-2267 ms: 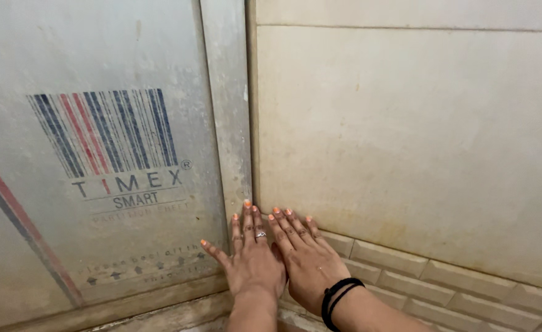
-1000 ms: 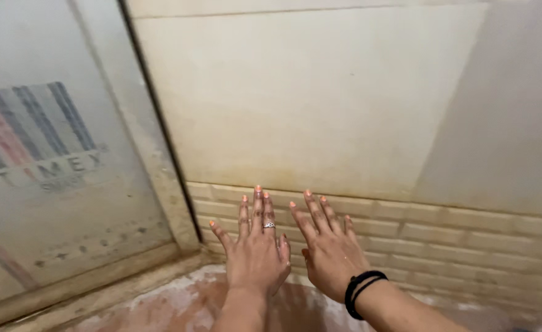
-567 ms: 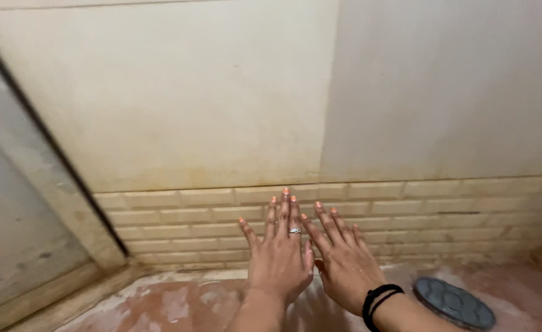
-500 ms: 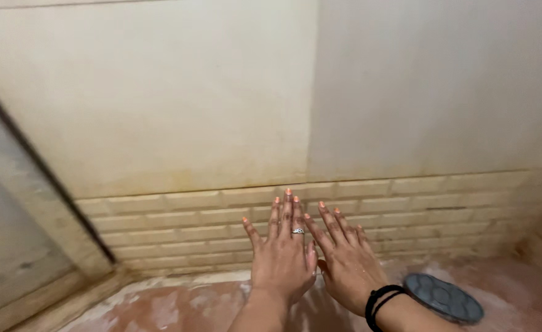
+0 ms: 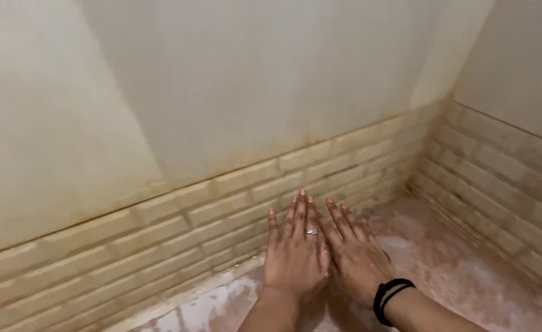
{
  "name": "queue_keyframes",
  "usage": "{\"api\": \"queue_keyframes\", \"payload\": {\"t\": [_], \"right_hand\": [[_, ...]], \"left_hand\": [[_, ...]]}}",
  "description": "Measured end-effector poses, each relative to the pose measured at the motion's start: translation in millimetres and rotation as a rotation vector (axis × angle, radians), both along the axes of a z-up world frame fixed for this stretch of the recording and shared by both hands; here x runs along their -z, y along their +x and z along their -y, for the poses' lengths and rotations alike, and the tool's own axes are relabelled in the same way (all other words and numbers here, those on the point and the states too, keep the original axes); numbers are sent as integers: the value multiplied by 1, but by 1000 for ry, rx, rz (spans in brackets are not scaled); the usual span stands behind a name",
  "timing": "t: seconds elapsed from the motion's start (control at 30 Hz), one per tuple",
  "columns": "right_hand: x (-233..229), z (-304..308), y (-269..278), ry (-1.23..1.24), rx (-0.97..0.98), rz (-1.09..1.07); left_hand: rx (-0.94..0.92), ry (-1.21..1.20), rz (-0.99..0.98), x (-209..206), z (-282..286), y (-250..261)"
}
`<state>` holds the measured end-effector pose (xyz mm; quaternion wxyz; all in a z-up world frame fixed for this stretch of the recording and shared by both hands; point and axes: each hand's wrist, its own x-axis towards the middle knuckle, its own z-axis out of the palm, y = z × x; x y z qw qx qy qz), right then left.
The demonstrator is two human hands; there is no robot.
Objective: The person scrubs a tiled floor by hand using a small brush and soapy water.
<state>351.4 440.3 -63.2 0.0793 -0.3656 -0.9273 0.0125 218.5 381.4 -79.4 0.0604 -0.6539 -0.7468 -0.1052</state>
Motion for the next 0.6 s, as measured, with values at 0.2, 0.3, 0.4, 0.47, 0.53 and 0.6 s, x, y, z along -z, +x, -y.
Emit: {"api": "queue_keyframes", "payload": {"t": [0.2,0.3,0.4,0.47,0.53,0.6], "right_hand": [[36,-35,36,-70,34,-46],[61,-46,42,68,-21,-14],[81,-54,51,-82,-3,35],[93,-61,50,-231,53,98],[110,-63,55,-295,87,197],[131,-68,60,-257,85,323]], "left_hand": [[141,-74,52,17,-39,32],[199,-156,99,24,-53,41],[233,-289,84,45,-68,44],[275,-307,110,70,-82,42],[334,-83,96,104,-90,47],[369,403,39,131,-103,48]]}}
